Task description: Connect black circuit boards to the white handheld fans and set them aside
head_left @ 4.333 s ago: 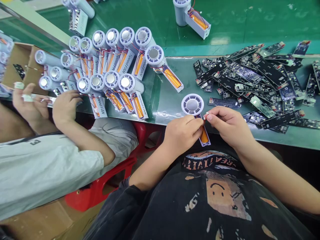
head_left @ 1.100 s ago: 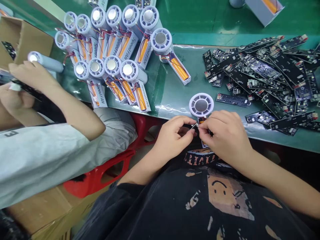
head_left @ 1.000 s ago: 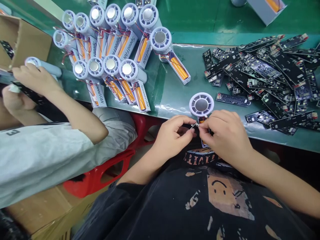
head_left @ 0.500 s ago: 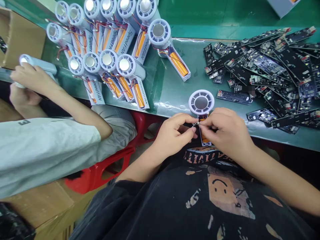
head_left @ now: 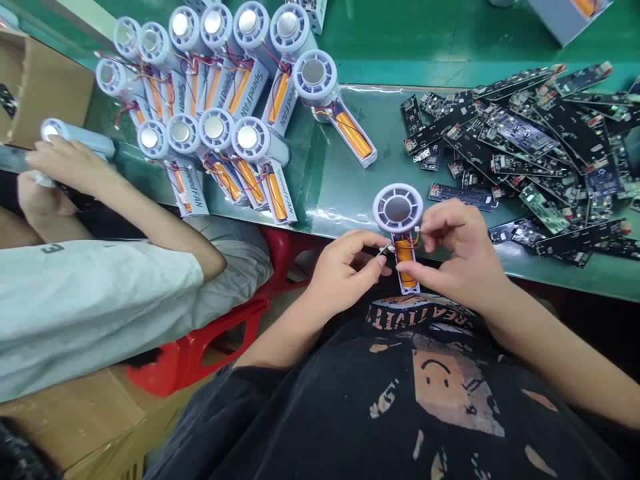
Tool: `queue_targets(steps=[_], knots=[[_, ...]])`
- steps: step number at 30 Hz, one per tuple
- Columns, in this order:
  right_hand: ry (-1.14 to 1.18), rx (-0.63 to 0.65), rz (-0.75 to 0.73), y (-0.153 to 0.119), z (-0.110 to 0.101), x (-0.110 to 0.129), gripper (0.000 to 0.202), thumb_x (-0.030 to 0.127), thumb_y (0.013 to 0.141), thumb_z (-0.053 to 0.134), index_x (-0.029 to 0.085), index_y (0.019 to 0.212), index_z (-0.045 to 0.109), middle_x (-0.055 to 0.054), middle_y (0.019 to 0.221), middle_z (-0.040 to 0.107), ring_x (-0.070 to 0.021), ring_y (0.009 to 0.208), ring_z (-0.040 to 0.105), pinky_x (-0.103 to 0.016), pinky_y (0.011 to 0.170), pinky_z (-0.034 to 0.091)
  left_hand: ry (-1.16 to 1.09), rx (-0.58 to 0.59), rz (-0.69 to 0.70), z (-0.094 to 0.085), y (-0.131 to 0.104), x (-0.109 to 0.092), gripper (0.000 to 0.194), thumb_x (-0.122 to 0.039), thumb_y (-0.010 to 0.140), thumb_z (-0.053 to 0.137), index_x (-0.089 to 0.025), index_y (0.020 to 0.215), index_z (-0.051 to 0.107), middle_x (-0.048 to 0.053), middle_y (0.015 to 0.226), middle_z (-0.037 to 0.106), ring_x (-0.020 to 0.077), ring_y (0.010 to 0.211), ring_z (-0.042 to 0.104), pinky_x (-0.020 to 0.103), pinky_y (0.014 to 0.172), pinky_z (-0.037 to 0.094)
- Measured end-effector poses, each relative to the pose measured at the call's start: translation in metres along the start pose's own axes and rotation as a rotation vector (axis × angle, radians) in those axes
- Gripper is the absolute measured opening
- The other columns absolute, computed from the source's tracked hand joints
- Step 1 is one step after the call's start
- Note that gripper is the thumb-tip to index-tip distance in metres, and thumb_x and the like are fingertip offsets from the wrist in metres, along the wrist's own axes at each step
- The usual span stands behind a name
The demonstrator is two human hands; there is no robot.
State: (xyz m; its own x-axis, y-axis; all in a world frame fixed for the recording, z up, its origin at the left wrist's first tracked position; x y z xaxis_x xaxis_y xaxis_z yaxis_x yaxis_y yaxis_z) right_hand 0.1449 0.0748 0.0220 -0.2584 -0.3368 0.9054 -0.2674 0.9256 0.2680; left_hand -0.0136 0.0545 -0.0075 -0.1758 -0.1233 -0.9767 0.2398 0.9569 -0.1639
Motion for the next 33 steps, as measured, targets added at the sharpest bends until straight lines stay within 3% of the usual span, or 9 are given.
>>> queue_targets(steps=[5,8,14,20,26,33], knots=[[-0.044,0.027,-0.031,0.001,-0.001,0.005,0.008,0.017,0.087,0.062,0.024,0.086,0.059,-0.001,0.084,0.065,-0.0148,0.073,0.060,-0.032,0.067,0.049,-0.101,-0.048,-0.050,-0.001,0.000,0.004,0.022,-0.018,0.086,0.064,-0.019,0.107,0.060,0.000,0.089,0.068,0.0101,0.062,0.072,0.014,0.049,0.058],[-0.119,0.020,-0.048,0.003,-0.001,0.011,0.005,0.019,0.088,0.063,0.024,0.089,0.065,-0.001,0.082,0.068,-0.0156,0.072,0.061,-0.032,0.067,0.049,-0.105,-0.037,-0.043,0.002,0.000,0.001,0.019,-0.017,0.086,0.064,-0.019,0.104,0.060,-0.002,0.078,0.067,0.0101,0.060,0.072,0.013,0.049,0.058],[-0.185,-0.029,-0.008,0.002,-0.001,0.013,0.010,0.018,0.089,0.064,0.023,0.095,0.069,-0.001,0.078,0.069,-0.0141,0.070,0.061,-0.029,0.063,0.047,-0.124,-0.055,-0.037,0.001,0.001,0.000,0.018,-0.018,0.086,0.065,-0.019,0.103,0.060,-0.002,0.077,0.065,0.0097,0.058,0.070,0.013,0.046,0.056],[-0.246,-0.024,-0.165,0.000,0.005,0.025,0.007,0.017,0.087,0.064,0.022,0.085,0.068,-0.001,0.077,0.066,-0.0145,0.071,0.060,-0.029,0.062,0.047,-0.083,-0.076,0.087,-0.001,-0.001,-0.010,0.015,-0.016,0.087,0.063,-0.019,0.102,0.062,0.004,0.115,0.059,0.0055,0.063,0.068,0.014,0.048,0.055],[-0.332,-0.073,-0.277,-0.002,0.009,0.033,0.006,0.019,0.088,0.063,0.021,0.083,0.067,-0.002,0.077,0.065,-0.0151,0.070,0.059,-0.030,0.061,0.044,-0.006,-0.090,0.203,-0.001,-0.002,-0.019,0.016,-0.015,0.090,0.062,-0.020,0.104,0.062,0.005,0.114,0.058,0.0045,0.064,0.065,0.015,0.051,0.055],[-0.474,-0.058,-0.256,-0.003,0.014,0.030,0.015,0.016,0.087,0.058,0.026,0.076,0.062,-0.002,0.074,0.064,-0.0176,0.070,0.057,-0.036,0.064,0.039,0.040,-0.097,0.177,0.001,-0.005,-0.019,0.015,-0.018,0.091,0.061,-0.022,0.106,0.062,0.005,0.114,0.059,0.0068,0.068,0.064,0.017,0.051,0.055]])
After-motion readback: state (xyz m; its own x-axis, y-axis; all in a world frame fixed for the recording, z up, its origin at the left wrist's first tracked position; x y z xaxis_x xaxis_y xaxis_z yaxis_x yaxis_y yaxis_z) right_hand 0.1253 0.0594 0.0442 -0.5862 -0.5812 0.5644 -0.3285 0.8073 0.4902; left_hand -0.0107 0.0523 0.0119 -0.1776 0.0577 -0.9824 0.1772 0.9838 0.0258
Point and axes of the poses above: each hand's wrist, its own y-axis towards the middle knuckle, its own z-axis out of the palm, x = y × z, the point moved 8 cm from there along y, towards the middle knuckle
